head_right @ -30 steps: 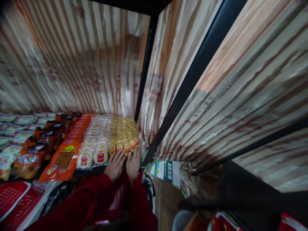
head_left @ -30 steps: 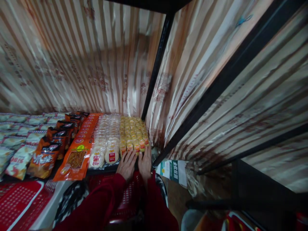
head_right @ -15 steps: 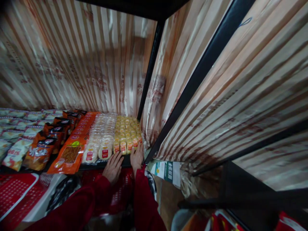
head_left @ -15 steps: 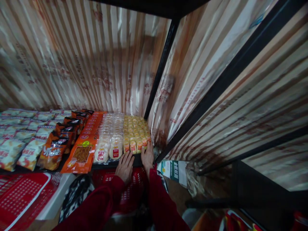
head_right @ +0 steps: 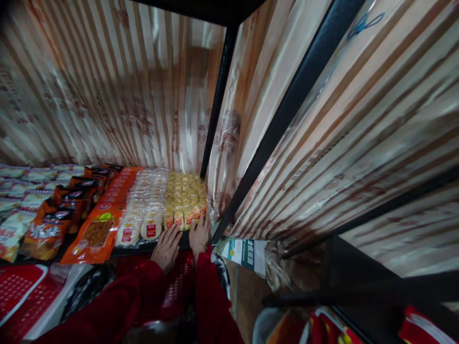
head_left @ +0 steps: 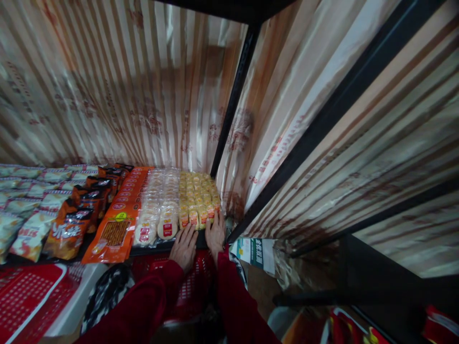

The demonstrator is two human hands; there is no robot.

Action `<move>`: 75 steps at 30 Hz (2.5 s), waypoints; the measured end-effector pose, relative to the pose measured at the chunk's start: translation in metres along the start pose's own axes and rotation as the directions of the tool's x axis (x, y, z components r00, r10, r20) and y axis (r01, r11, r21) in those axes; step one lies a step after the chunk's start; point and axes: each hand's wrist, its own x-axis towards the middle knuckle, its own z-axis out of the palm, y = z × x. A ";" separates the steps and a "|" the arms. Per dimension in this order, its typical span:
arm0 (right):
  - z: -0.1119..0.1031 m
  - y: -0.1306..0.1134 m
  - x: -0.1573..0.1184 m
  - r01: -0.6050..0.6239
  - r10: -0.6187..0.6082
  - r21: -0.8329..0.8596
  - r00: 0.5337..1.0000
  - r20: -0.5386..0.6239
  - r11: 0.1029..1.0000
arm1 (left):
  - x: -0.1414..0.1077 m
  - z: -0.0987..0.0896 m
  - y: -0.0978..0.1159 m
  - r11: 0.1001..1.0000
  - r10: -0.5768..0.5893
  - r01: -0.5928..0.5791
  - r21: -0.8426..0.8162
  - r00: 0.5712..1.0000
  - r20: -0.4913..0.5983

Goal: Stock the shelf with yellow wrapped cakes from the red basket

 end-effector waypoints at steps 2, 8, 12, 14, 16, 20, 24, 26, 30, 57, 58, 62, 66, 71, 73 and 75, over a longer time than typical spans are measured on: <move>0.000 0.000 -0.001 0.003 -0.003 0.001 1.000 -0.007 1.000 | 0.003 0.002 0.000 1.000 -0.005 0.005 -0.002 1.000 -0.011; -0.001 -0.003 -0.002 -0.003 0.003 0.010 1.000 -0.027 1.000 | 0.006 0.011 -0.003 1.000 0.018 -0.018 0.019 1.000 -0.014; -0.002 -0.003 -0.002 0.000 0.001 0.022 1.000 -0.027 1.000 | 0.008 0.014 -0.003 1.000 0.014 -0.014 0.017 1.000 -0.005; -0.002 -0.003 -0.002 -0.017 0.018 0.021 1.000 -0.022 1.000 | 0.010 0.015 -0.003 1.000 0.010 -0.010 0.010 1.000 -0.004; -0.003 -0.003 -0.001 -0.029 0.030 0.015 0.999 -0.012 0.999 | 0.013 0.016 -0.003 1.000 0.019 -0.018 0.005 1.000 -0.015; -0.004 -0.004 -0.001 -0.030 0.030 -0.001 1.000 0.010 1.000 | 0.016 0.018 -0.003 1.000 0.017 -0.016 0.010 0.999 -0.036; -0.006 -0.005 -0.002 -0.017 0.018 0.039 1.000 -0.016 0.999 | 0.015 0.019 -0.004 0.999 0.031 -0.030 0.020 0.998 -0.045; -0.008 -0.005 -0.003 0.004 0.001 0.087 0.998 -0.055 0.996 | 0.014 0.019 -0.004 0.999 0.036 -0.035 0.019 0.999 -0.038; -0.010 -0.002 -0.007 0.052 -0.034 0.168 0.993 -0.112 0.984 | 0.013 0.019 -0.005 0.999 0.050 -0.049 0.022 0.999 -0.019; 0.000 0.003 -0.007 0.146 -0.128 0.196 0.986 -0.103 0.970 | 0.067 -0.015 0.007 0.993 -0.107 0.109 -0.037 0.993 0.048; 0.001 0.004 -0.005 0.143 -0.124 0.208 0.987 -0.101 0.968 | 0.080 -0.017 0.008 0.992 -0.110 0.113 -0.049 0.992 0.062; 0.005 0.006 0.004 0.099 -0.074 0.242 0.991 -0.112 0.965 | 0.125 -0.016 0.009 0.992 -0.023 0.046 -0.119 0.982 0.185; 0.006 0.009 0.011 0.108 -0.085 0.204 0.989 -0.118 0.973 | 0.153 -0.001 0.008 0.990 0.053 -0.011 -0.140 0.954 0.296; 0.009 0.013 0.010 0.121 -0.110 0.115 0.989 -0.098 0.986 | 0.167 0.017 0.005 0.992 0.047 -0.004 -0.123 0.936 0.348; 0.010 0.013 0.009 0.122 -0.113 0.105 0.990 -0.087 0.987 | 0.169 0.021 0.004 0.993 0.053 -0.010 -0.117 0.928 0.368; 0.011 0.013 0.008 0.124 -0.118 0.095 0.990 -0.071 0.988 | 0.170 0.023 0.002 0.993 0.059 -0.017 -0.115 0.924 0.378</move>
